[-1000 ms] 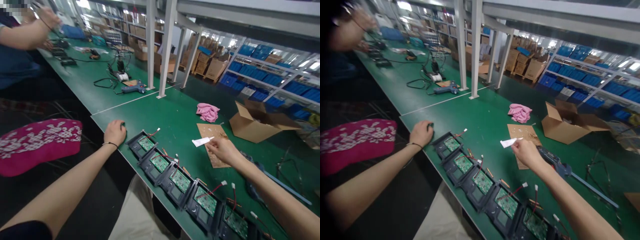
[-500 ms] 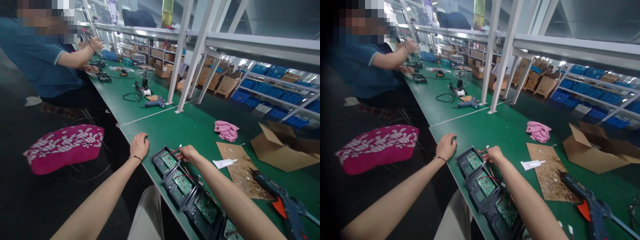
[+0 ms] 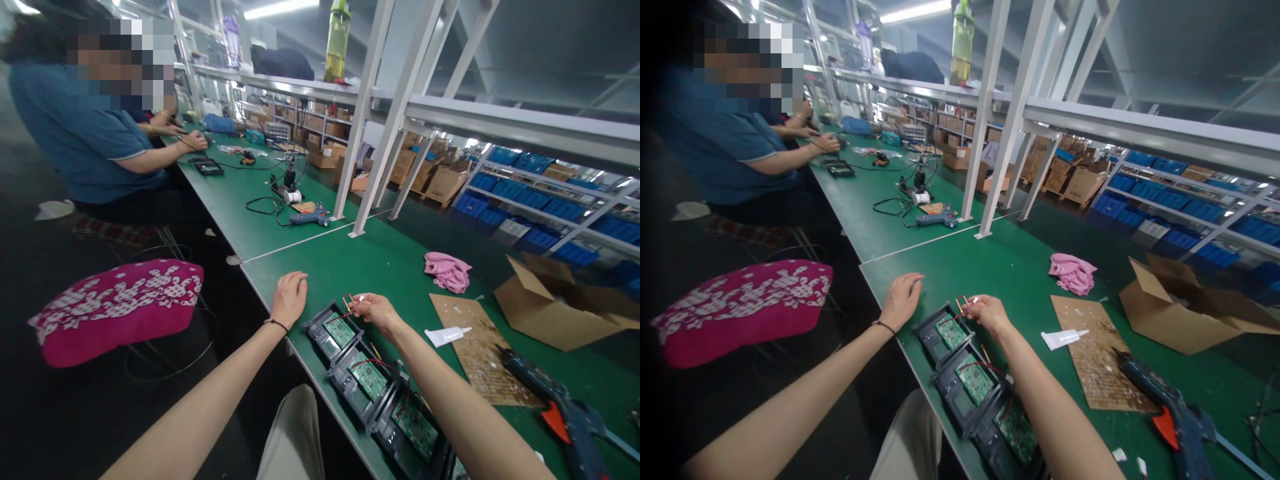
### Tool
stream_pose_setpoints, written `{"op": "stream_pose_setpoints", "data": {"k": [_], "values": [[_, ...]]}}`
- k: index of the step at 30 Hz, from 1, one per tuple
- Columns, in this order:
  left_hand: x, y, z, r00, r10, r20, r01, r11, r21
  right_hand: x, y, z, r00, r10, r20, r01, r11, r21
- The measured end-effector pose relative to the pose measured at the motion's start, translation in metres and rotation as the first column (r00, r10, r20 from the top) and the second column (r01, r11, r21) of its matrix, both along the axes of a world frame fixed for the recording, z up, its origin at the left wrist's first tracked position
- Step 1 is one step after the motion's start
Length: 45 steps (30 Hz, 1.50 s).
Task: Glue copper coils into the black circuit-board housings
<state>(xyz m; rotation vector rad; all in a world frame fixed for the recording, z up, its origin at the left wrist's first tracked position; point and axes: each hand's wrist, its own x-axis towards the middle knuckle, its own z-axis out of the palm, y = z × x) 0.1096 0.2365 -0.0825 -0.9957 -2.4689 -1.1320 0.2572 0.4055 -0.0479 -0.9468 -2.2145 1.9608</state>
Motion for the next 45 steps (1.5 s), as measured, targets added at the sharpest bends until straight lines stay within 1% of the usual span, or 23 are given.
{"op": "stream_pose_setpoints", "data": {"k": [2,4,6,8,11,14,16,18,20,23,25,27,29,33,36,39,42,43,44,45], "values": [[0.01,0.014,0.014,0.994,-0.112,0.005,0.112,0.994,0.005,0.001,-0.001,0.002,1.0,0.007,-0.019,-0.007,1.0,0.016],[0.021,0.029,0.026,0.976,-0.216,0.016,0.216,0.976,-0.014,0.001,-0.003,0.004,0.999,0.014,-0.03,-0.013,0.999,0.032],[0.031,0.041,0.034,0.959,-0.281,0.042,0.282,0.958,-0.047,0.002,-0.004,0.005,0.999,0.018,-0.037,-0.016,0.999,0.05],[0.037,0.045,0.039,0.95,-0.306,0.069,0.31,0.948,-0.071,0.003,-0.004,0.006,0.999,0.012,-0.038,-0.009,0.997,0.073],[0.04,0.039,0.046,0.952,-0.294,0.084,0.299,0.952,-0.06,0.01,-0.001,0.008,0.999,-0.03,-0.028,0.033,0.992,0.126],[0.043,0.022,0.055,0.948,-0.303,0.097,0.307,0.951,-0.028,0.023,0.004,0.012,0.995,-0.099,-0.019,0.101,0.977,0.188],[0.047,0.008,0.059,0.935,-0.335,0.118,0.339,0.941,-0.018,0.032,0.002,0.017,0.993,-0.113,-0.02,0.115,0.974,0.194],[0.052,-0.005,0.06,0.916,-0.383,0.119,0.387,0.922,-0.017,0.039,-0.005,0.024,0.997,-0.075,-0.012,0.076,0.987,0.143],[0.058,-0.017,0.059,0.897,-0.437,0.061,0.44,0.898,-0.031,0.043,-0.016,0.032,1.0,0.002,0.007,-0.002,0.999,0.04],[0.066,-0.03,0.055,0.85,-0.513,-0.122,0.506,0.859,-0.082,0.044,-0.033,0.039,0.993,0.115,0.028,-0.11,0.984,-0.142],[0.069,-0.036,0.053,0.814,-0.535,-0.226,0.524,0.844,-0.11,0.042,-0.039,0.04,0.987,0.157,0.035,-0.145,0.963,-0.228],[0.071,-0.041,0.051,0.788,-0.543,-0.29,0.532,0.838,-0.125,0.04,-0.04,0.04,0.982,0.187,0.039,-0.169,0.945,-0.28],[0.071,-0.046,0.048,0.771,-0.549,-0.323,0.535,0.833,-0.138,0.04,-0.04,0.04,0.974,0.221,0.039,-0.199,0.93,-0.308],[0.073,-0.054,0.042,0.74,-0.554,-0.382,0.542,0.827,-0.149,0.043,-0.043,0.041,0.957,0.286,0.054,-0.255,0.914,-0.315],[0.074,-0.058,0.037,0.725,-0.547,-0.419,0.545,0.827,-0.137,0.045,-0.047,0.04,0.946,0.311,0.094,-0.276,0.922,-0.27],[0.074,-0.059,0.03,0.754,-0.523,-0.398,0.517,0.846,-0.133,0.042,-0.05,0.04,0.946,0.302,0.121,-0.283,0.947,-0.15],[0.073,-0.061,0.023,0.828,-0.466,-0.313,0.456,0.883,-0.108,0.036,-0.053,0.04,0.962,0.24,0.131,-0.251,0.965,0.075],[0.072,-0.062,0.02,0.848,-0.451,-0.28,0.442,0.892,-0.098,0.033,-0.055,0.041,0.968,0.21,0.135,-0.231,0.958,0.17],[0.072,-0.063,0.017,0.862,-0.442,-0.247,0.434,0.896,-0.091,0.031,-0.057,0.04,0.974,0.179,0.138,-0.211,0.94,0.268],[0.072,-0.065,0.014,0.871,-0.442,-0.217,0.433,0.897,-0.087,0.029,-0.059,0.04,0.978,0.152,0.144,-0.196,0.91,0.364]]}}
